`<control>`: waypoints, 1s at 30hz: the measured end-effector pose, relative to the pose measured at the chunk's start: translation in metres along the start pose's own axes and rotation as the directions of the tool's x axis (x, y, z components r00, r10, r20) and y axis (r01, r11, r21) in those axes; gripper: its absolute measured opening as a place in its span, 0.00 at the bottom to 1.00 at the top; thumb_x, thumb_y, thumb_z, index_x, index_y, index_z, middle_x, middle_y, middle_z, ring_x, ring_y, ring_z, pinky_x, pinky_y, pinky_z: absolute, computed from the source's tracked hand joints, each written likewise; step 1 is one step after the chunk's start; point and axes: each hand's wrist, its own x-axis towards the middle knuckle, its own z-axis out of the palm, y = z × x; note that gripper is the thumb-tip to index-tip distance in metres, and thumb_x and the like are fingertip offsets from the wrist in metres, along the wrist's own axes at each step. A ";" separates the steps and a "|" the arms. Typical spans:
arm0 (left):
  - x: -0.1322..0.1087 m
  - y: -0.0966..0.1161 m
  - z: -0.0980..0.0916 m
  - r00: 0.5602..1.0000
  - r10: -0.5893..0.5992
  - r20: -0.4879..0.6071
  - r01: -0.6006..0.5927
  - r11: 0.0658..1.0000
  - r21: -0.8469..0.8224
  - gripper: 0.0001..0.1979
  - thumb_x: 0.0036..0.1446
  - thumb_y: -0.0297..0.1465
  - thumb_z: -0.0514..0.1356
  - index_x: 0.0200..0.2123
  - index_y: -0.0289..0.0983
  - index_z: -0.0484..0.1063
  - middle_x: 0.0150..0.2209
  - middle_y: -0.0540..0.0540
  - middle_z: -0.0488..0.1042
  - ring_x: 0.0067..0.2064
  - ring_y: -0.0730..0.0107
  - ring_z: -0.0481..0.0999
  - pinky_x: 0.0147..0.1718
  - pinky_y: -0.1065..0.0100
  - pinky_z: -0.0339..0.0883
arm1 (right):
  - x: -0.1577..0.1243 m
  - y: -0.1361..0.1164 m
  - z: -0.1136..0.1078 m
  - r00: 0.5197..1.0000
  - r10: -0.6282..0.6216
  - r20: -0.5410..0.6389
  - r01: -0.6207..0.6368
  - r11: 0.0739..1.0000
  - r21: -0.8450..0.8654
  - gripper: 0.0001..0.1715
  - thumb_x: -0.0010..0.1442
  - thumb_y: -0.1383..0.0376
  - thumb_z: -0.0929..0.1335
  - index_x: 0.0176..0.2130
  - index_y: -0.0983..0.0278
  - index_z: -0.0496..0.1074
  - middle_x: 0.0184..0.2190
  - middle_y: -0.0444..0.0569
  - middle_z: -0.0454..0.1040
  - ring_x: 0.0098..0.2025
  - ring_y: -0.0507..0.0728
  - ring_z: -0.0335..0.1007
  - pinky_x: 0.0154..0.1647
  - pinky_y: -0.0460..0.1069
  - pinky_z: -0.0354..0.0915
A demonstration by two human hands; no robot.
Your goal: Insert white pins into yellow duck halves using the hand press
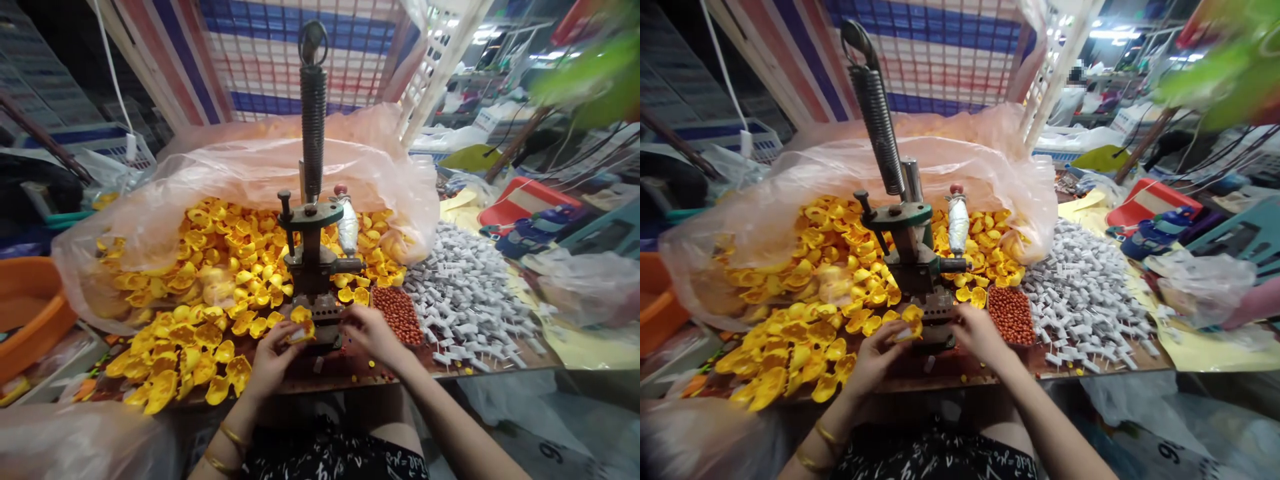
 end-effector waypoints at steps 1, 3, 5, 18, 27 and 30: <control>0.003 -0.002 -0.002 0.997 -0.023 -0.075 0.021 0.999 -0.032 0.16 0.41 0.36 0.71 0.36 0.37 0.80 0.42 0.43 0.75 0.45 0.59 0.76 0.46 0.62 0.70 | 0.003 0.015 -0.009 0.992 0.099 -0.083 -0.110 0.983 -0.148 0.05 0.58 0.71 0.65 0.33 0.65 0.72 0.31 0.49 0.71 0.34 0.55 0.67 0.38 0.48 0.64; 0.008 -0.003 -0.006 0.984 -0.086 -0.156 0.067 0.991 -0.119 0.20 0.38 0.36 0.72 0.37 0.37 0.80 0.43 0.43 0.77 0.44 0.58 0.77 0.46 0.61 0.70 | 0.009 0.046 -0.026 0.945 0.252 -0.210 -0.319 0.854 -0.411 0.08 0.57 0.73 0.64 0.30 0.66 0.71 0.31 0.52 0.71 0.36 0.57 0.66 0.39 0.50 0.62; 0.011 -0.003 -0.007 0.975 -0.145 -0.171 0.111 0.975 -0.193 0.22 0.37 0.36 0.73 0.39 0.36 0.80 0.42 0.43 0.79 0.44 0.58 0.78 0.47 0.61 0.70 | 0.012 0.069 -0.037 0.927 0.315 -0.202 -0.374 0.743 -0.556 0.07 0.56 0.73 0.64 0.30 0.67 0.72 0.33 0.55 0.71 0.38 0.59 0.66 0.40 0.50 0.60; 0.011 0.011 0.022 0.938 -0.315 -0.144 0.218 0.860 -0.462 0.20 0.37 0.35 0.73 0.36 0.35 0.80 0.42 0.41 0.81 0.42 0.61 0.79 0.46 0.63 0.71 | 0.005 -0.028 0.040 0.966 -0.245 -0.080 0.224 0.953 -0.204 0.05 0.59 0.69 0.66 0.35 0.64 0.74 0.33 0.51 0.73 0.37 0.57 0.68 0.39 0.50 0.65; 0.008 0.010 0.021 0.961 -0.253 -0.111 0.175 0.869 -0.463 0.19 0.41 0.36 0.72 0.38 0.35 0.80 0.43 0.41 0.80 0.46 0.58 0.78 0.50 0.62 0.68 | 0.010 -0.031 0.052 0.945 -0.312 -0.093 0.282 0.928 -0.244 0.08 0.63 0.67 0.65 0.35 0.64 0.74 0.31 0.50 0.73 0.35 0.56 0.67 0.38 0.49 0.64; 0.008 0.011 0.022 0.959 -0.245 -0.139 0.149 0.859 -0.490 0.18 0.41 0.36 0.72 0.38 0.35 0.80 0.43 0.41 0.80 0.46 0.58 0.78 0.50 0.62 0.69 | 0.010 -0.033 0.055 0.935 -0.324 -0.143 0.285 0.928 -0.240 0.09 0.63 0.67 0.64 0.35 0.64 0.74 0.30 0.51 0.73 0.35 0.56 0.67 0.37 0.50 0.64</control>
